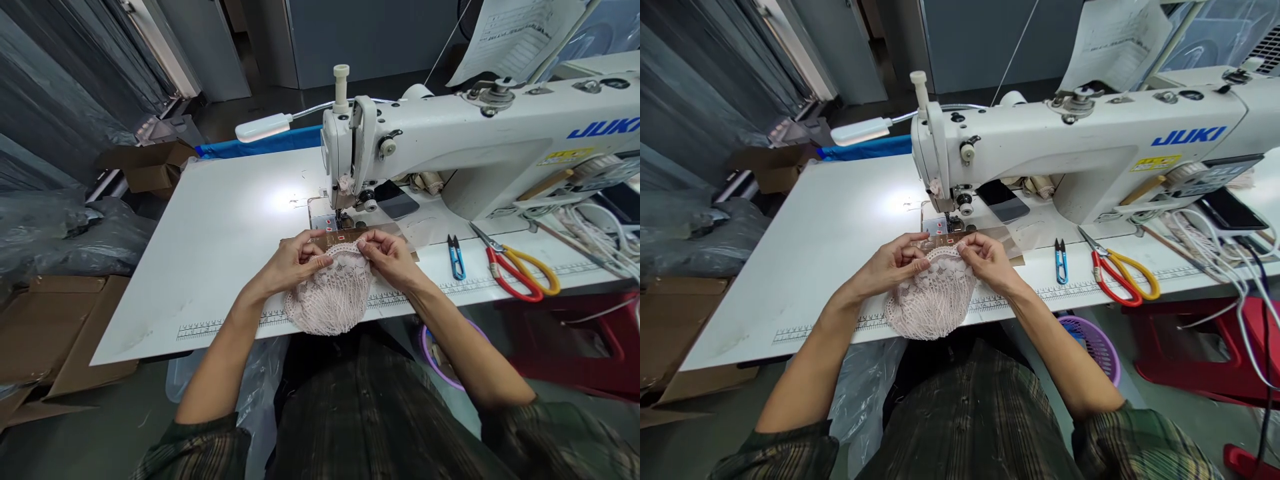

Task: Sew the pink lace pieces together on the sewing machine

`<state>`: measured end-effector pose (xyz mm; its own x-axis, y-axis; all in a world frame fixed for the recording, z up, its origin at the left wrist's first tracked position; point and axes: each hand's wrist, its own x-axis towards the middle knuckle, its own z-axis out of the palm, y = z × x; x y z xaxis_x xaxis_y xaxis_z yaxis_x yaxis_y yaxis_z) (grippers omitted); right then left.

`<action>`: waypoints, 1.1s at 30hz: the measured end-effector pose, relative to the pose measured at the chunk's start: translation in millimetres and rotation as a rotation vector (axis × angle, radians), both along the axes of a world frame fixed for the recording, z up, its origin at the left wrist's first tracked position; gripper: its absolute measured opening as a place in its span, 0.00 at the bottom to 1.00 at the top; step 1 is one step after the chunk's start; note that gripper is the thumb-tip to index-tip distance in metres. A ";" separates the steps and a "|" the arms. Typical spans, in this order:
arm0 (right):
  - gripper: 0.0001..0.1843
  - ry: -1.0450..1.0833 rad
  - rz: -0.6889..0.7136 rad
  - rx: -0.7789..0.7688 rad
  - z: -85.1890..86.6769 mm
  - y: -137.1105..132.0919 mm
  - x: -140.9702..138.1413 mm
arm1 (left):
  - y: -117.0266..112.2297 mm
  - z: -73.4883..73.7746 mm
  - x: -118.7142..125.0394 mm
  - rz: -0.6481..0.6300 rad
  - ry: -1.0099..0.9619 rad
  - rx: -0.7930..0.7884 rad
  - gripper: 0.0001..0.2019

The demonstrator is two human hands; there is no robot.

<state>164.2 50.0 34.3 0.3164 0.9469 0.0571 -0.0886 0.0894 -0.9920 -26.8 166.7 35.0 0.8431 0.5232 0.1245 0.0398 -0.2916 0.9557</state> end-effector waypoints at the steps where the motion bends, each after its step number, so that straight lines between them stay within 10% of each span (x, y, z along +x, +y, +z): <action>1: 0.21 0.022 -0.001 -0.014 0.2 0.0 0.0 | 1.7 0.9 -1.7 -0.030 0.031 -0.006 0.33; 9: 0.25 0.050 -0.032 -0.036 -3.2 3.9 3.2 | 6.7 2.5 -1.5 -0.104 0.102 0.115 0.16; 15: 0.13 -0.222 0.125 0.167 10.5 -12.7 10.8 | -14.6 14.1 -18.2 0.393 -0.070 0.959 0.06; 18: 0.06 -0.624 0.210 0.253 6.9 -38.8 16.0 | -40.1 3.4 -31.0 0.370 -0.139 1.185 0.09; 23: 0.08 -1.172 0.301 0.264 -11.2 -82.4 18.4 | -79.5 -29.9 -43.7 0.107 -0.065 1.082 0.10; 33: 0.12 -1.394 0.219 0.444 -32.8 -114.1 17.0 | -102.4 -63.8 -58.8 0.136 -0.145 1.058 0.12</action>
